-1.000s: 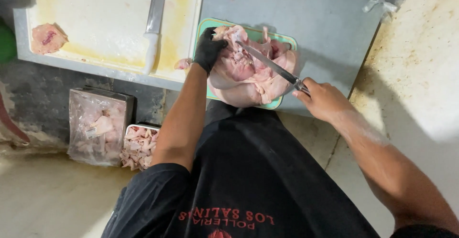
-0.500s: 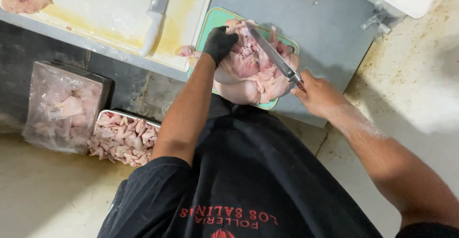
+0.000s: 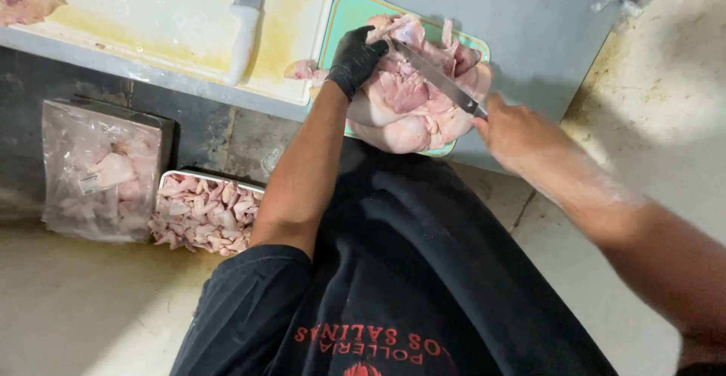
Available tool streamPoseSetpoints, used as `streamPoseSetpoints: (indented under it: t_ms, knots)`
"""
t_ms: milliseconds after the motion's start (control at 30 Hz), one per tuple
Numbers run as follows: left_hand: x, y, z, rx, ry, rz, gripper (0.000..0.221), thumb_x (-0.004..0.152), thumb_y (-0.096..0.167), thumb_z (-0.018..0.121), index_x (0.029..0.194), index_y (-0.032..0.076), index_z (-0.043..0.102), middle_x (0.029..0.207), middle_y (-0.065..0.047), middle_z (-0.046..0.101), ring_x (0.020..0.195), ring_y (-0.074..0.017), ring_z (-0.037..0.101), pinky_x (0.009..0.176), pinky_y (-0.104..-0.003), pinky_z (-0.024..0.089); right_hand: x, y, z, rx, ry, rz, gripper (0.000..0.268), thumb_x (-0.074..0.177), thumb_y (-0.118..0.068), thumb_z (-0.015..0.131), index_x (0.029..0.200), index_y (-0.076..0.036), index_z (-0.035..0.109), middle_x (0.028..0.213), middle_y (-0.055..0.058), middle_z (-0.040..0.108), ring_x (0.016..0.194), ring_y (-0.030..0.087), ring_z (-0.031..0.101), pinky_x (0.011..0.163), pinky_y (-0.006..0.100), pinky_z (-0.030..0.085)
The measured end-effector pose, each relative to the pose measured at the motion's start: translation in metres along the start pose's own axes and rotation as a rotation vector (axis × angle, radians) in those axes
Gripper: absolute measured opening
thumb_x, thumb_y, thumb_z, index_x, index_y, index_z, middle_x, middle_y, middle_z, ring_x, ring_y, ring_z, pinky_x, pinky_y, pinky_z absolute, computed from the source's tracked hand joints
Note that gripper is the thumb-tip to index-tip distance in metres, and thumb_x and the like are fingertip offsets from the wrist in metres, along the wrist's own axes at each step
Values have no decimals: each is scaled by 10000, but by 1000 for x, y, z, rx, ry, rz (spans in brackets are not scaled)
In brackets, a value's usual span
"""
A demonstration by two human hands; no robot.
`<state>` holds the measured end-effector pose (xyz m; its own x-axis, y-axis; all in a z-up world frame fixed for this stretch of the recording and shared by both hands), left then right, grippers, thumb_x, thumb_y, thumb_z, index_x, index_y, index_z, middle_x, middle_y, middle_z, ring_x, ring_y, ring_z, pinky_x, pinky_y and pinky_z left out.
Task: A worker professionally deboning a whole chicken using a knife at a fast pace.
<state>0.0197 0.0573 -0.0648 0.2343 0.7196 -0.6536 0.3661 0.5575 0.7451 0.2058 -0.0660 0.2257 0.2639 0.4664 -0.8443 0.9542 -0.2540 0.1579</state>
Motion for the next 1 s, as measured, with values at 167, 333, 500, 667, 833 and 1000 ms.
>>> streamPoseSetpoints:
  t_ms: [167,333,500,667,833,1000]
  knots:
    - [0,-6,3,-165,-8,-21,704,769,302,734,1437,102,635,1002,-24,773,800,-124,644,747,-306,551,-48,-30,-42,-188,-104,19,410,1168,-395,338,1178,-22,508,975,281,734,873,514,720,700,596,513]
    - [2,-8,2,-147,-3,-11,652,784,331,721,1403,133,665,936,-4,755,742,-132,633,715,-320,547,-20,-42,-35,-113,-37,-6,390,1159,-360,393,1226,10,495,1072,319,718,928,564,699,705,632,517]
    - [-35,24,-11,-312,-48,158,15,779,174,657,766,180,651,649,52,538,597,-113,531,550,-309,414,-49,-34,-49,-134,-206,147,457,1160,-437,347,1287,-31,514,999,203,686,836,374,686,674,507,521]
    - [-27,21,-10,-311,-30,158,77,777,176,635,723,196,583,671,67,481,646,-107,421,579,-311,370,-45,-44,-48,-126,-178,145,445,1177,-440,314,1279,-46,494,965,201,703,799,369,705,671,519,535]
    - [-26,18,-14,-239,-65,137,46,794,184,636,785,172,679,687,10,551,642,-149,445,589,-341,364,-10,-21,-16,-78,-157,113,514,1131,-478,338,1403,-62,470,1259,298,670,1099,499,691,848,604,550]
    - [-29,16,-6,-541,-82,39,194,796,80,660,983,129,654,751,-23,612,625,-167,596,554,-309,480,-40,-22,-49,-209,-159,96,513,1145,-507,323,1297,-69,542,1139,233,706,983,418,727,783,542,583]
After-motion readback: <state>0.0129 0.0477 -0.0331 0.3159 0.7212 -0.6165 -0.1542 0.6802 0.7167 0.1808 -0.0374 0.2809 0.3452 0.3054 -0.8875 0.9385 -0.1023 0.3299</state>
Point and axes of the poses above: each hand's wrist, its own x-axis towards the middle knuckle, its own z-axis out of the palm, y = z × x, the point moved 6 cm from there along x, towards the middle knuckle
